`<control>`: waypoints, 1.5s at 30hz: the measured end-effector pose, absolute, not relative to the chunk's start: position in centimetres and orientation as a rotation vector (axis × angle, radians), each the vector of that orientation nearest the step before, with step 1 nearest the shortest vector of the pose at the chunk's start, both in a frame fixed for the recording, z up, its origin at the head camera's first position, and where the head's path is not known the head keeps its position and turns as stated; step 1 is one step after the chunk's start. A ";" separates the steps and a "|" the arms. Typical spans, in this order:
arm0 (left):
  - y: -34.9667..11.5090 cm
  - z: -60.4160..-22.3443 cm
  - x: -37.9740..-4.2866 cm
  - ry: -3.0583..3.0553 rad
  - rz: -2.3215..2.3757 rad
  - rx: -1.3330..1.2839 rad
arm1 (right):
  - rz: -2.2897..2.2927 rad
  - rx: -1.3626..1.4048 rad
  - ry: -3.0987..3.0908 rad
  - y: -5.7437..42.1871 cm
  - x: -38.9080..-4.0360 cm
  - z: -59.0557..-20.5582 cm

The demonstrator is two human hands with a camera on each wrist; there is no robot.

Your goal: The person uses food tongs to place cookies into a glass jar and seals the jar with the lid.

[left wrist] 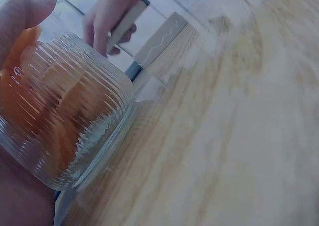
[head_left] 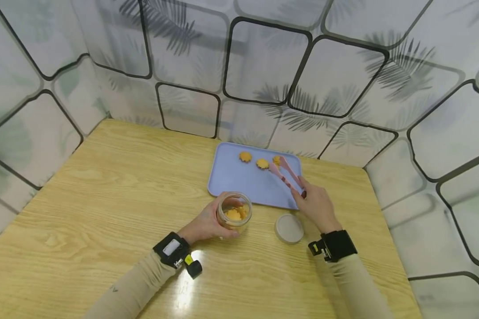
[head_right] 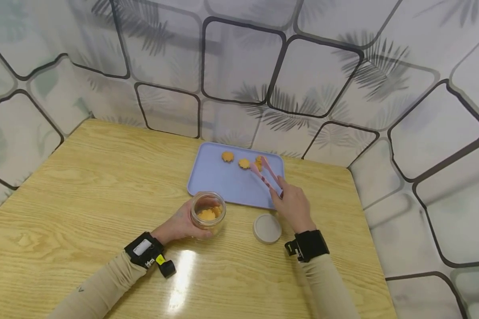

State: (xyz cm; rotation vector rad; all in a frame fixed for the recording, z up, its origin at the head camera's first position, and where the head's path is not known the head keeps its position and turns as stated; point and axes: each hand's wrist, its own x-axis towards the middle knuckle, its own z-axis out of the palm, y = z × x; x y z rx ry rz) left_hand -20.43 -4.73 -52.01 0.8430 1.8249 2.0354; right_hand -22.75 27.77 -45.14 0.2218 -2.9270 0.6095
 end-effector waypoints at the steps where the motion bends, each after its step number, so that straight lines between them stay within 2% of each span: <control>1: -4.7 -52.0 -20.5 1.830 2.034 0.851 | 0.605 0.206 -2.942 27.8 -23.2 -45.4; 10: -4.6 -52.0 -20.4 1.830 2.025 0.862 | 0.538 0.158 -3.037 27.9 -24.8 -46.2; 27: -4.6 -52.0 -20.4 1.842 2.008 0.862 | 0.562 0.098 -3.108 28.3 -24.6 -46.6; 38: -4.6 -51.8 -20.5 1.820 2.011 0.828 | 0.757 0.197 -3.032 28.1 -22.3 -47.0; 45: -4.8 -51.5 -20.3 1.789 2.011 0.791 | 0.941 0.355 -2.900 27.2 -19.4 -45.0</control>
